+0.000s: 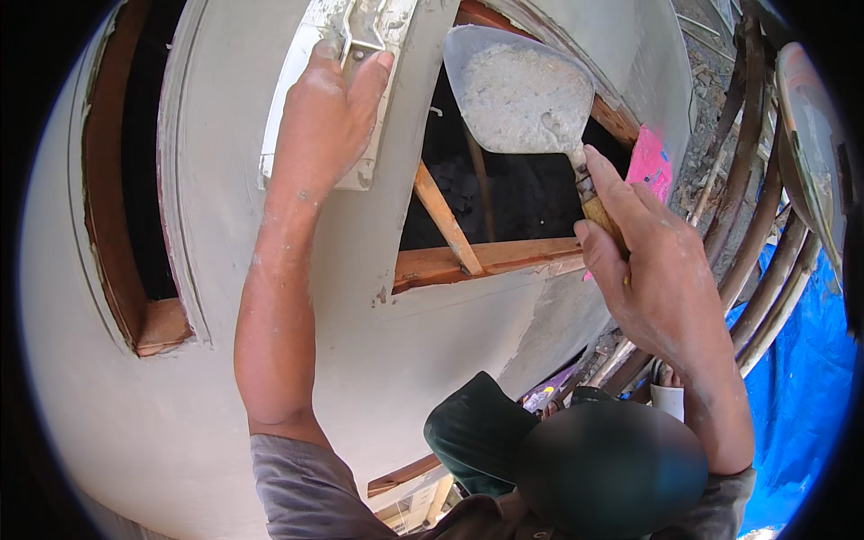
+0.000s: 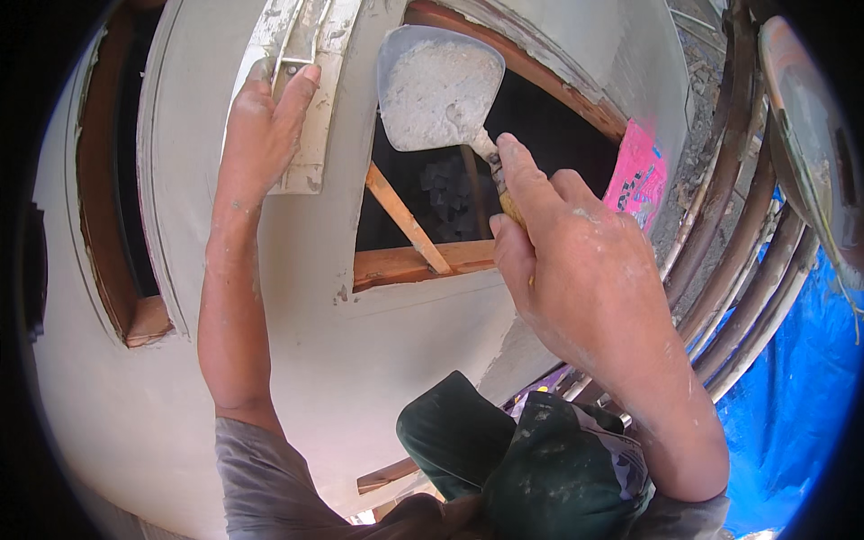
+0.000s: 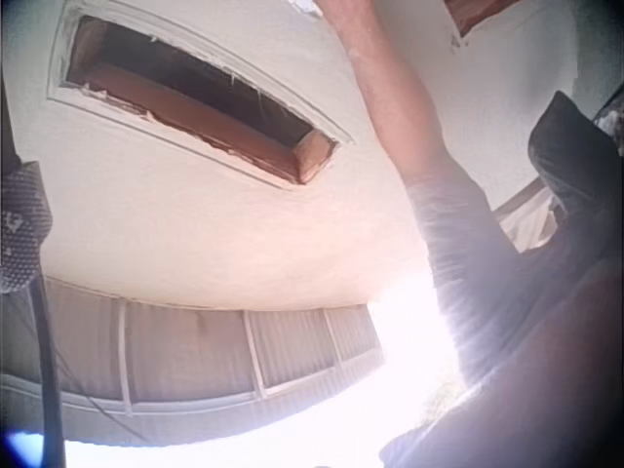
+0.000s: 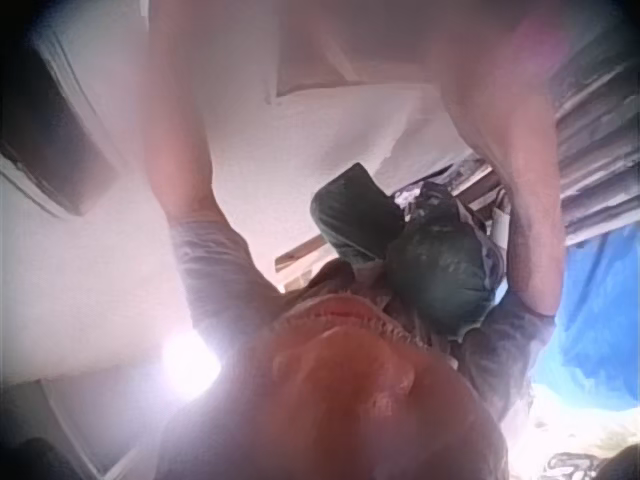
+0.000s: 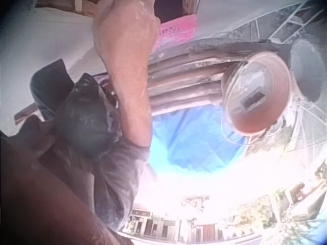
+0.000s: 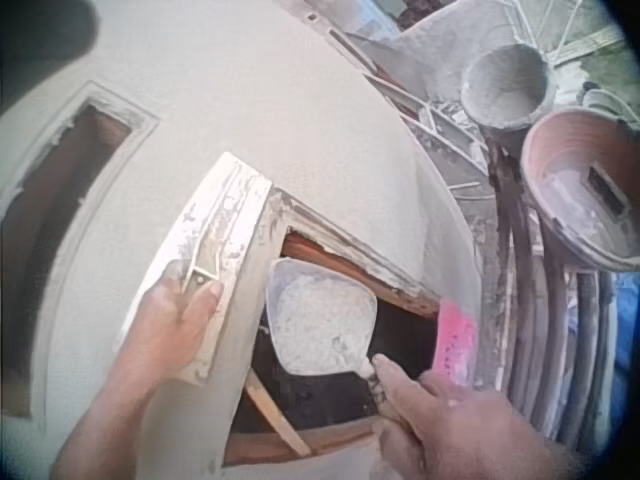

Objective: The person applies plaster to a wall using a trowel and a hawk, smoothing the surface around a window frame. They repeatedly scoop plaster from the hawk and spread it evenly across the wall.

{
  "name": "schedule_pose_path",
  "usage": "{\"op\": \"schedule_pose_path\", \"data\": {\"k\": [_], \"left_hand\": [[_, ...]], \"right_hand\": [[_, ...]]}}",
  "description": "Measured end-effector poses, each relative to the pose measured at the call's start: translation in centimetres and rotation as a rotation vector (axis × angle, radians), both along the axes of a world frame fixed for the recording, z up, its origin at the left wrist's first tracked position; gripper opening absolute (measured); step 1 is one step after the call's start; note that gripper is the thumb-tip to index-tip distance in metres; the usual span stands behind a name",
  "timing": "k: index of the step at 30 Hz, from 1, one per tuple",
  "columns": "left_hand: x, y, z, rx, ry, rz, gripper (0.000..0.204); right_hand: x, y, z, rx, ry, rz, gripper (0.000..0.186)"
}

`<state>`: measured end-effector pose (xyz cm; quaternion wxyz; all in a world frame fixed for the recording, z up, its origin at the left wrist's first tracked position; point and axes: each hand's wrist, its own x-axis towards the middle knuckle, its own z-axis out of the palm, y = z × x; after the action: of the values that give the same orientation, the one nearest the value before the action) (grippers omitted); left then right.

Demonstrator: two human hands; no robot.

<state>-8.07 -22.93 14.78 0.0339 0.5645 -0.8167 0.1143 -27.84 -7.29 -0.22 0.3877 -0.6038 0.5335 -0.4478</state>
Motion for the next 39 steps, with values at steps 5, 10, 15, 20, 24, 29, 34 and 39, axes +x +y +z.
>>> {"op": "schedule_pose_path", "data": {"k": [5,10,15,20,24,29,34,39], "left_hand": [[-1.3,0.7,0.0,0.029,0.014,0.125,0.042],[-0.8,0.8,0.2,0.023,0.0,0.117,0.046],[-1.4,1.0,0.2,0.046,0.02,0.126,0.039],[-1.2,1.0,0.2,0.046,0.028,0.128,0.038],[-1.3,1.1,0.3,0.045,0.033,0.116,0.039],[-1.5,1.0,0.2,0.056,0.046,0.131,0.04],[-1.0,0.9,0.2,0.026,-0.003,0.117,0.041],[-1.2,0.9,0.3,0.042,0.016,0.103,0.04]], "right_hand": [[-1.4,-6.1,-0.4,-0.119,0.003,-0.218,0.045],[-1.7,-8.9,0.4,-0.002,-0.022,-0.158,0.043],[-0.9,-9.3,-0.4,-0.073,-0.013,-0.163,0.041],[-1.0,-9.3,0.1,-0.079,-0.022,-0.141,0.042],[-0.7,-9.4,-0.4,-0.113,-0.017,-0.159,0.043],[-1.0,-9.7,-0.7,-0.134,0.008,-0.148,0.043],[-1.0,-10.1,-1.2,-0.169,0.024,-0.148,0.042],[-1.6,-10.7,-2.5,-0.169,-0.024,-0.133,0.048]]}}
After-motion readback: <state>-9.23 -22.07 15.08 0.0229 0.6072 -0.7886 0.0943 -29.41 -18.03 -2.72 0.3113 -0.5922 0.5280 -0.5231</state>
